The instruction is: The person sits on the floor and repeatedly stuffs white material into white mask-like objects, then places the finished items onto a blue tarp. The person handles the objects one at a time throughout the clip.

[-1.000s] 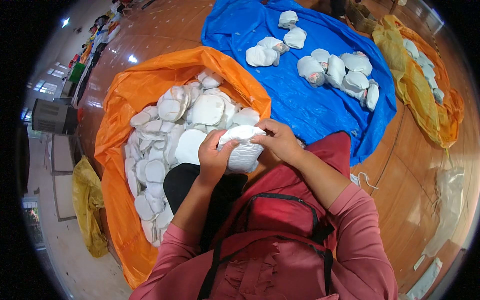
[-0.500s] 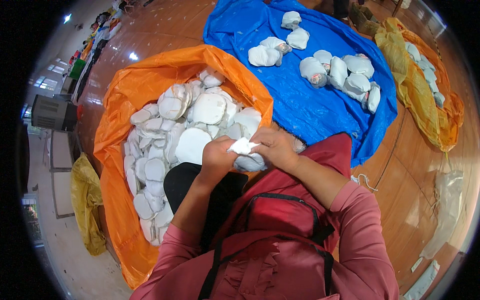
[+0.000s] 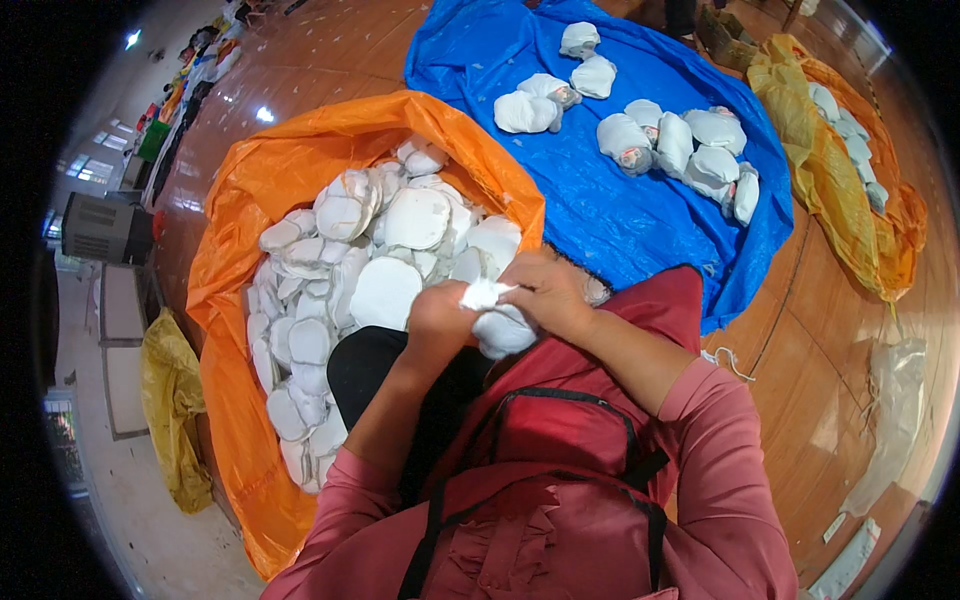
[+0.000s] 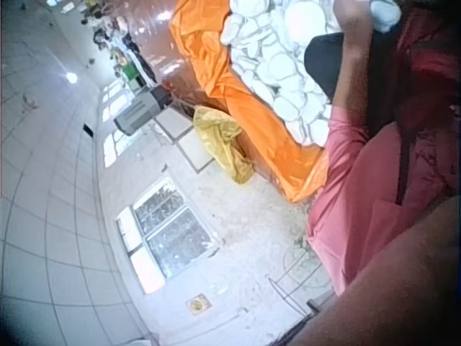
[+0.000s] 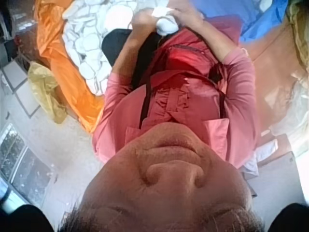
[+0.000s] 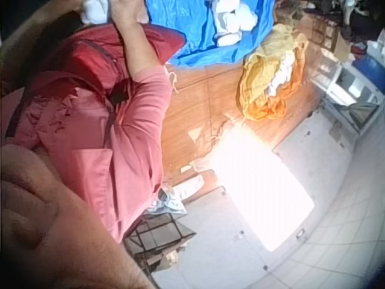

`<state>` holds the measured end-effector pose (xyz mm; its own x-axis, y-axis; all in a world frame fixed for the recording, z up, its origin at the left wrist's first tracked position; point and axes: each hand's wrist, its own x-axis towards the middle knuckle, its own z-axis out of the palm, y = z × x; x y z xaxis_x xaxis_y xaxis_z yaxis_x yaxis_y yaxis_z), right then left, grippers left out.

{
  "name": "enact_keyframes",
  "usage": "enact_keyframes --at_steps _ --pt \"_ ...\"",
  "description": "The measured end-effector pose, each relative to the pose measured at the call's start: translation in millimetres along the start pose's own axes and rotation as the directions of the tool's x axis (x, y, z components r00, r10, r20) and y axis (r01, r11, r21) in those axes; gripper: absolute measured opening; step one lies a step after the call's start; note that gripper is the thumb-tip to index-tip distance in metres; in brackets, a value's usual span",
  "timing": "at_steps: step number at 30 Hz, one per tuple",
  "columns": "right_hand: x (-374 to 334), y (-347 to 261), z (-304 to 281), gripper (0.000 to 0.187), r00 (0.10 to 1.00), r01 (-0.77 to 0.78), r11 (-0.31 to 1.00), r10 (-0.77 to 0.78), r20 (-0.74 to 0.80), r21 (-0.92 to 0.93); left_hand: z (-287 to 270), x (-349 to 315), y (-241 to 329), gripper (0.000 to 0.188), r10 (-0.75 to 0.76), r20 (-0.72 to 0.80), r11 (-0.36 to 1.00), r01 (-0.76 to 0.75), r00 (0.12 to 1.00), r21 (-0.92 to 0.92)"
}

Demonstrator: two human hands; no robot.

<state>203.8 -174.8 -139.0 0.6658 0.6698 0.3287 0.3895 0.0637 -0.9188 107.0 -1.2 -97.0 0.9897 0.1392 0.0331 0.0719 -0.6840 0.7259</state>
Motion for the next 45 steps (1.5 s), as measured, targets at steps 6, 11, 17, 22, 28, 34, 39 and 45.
enact_keyframes --at_steps 6,11,17,22,28,34,39,45 --pt "2 -10 -1 0.013 0.997 0.074 0.997 -0.074 0.002 0.007 -10 0 -2 0.021 0.137 -0.035 0.971 -0.127 0.99 0.201" --pt "4 -4 -8 0.017 0.998 -0.048 0.994 0.051 -0.032 0.097 -16 2 6 0.024 0.183 -0.097 0.965 -0.161 0.978 0.205" --pt "7 -12 -9 0.034 0.983 -0.175 0.973 0.164 0.084 0.151 -22 3 20 0.024 0.201 -0.094 0.97 -0.185 0.975 0.156" --pt "9 -10 -5 0.028 0.995 -0.052 0.997 0.047 0.091 0.054 -14 2 22 0.024 0.231 -0.075 0.965 -0.218 0.97 0.146" --pt "5 -10 -8 0.02 0.99 -0.141 0.984 0.138 0.04 0.108 -17 7 22 0.037 0.097 0.004 0.994 -0.097 0.995 -0.052" --pt "13 -5 -16 0.02 0.846 -0.346 0.82 0.483 -0.226 0.457 -8 7 9 0.062 -0.191 0.302 0.843 0.314 0.934 -0.436" --pt "14 17 -13 0.022 0.795 -0.416 0.759 0.571 -0.204 0.501 -17 10 25 0.054 -0.398 0.385 0.671 0.551 0.832 -0.497" --pt "18 -6 -21 0.061 0.997 -0.031 0.966 0.012 -0.075 -0.258 -26 14 5 0.047 -0.443 0.364 0.042 0.425 0.819 -0.904"
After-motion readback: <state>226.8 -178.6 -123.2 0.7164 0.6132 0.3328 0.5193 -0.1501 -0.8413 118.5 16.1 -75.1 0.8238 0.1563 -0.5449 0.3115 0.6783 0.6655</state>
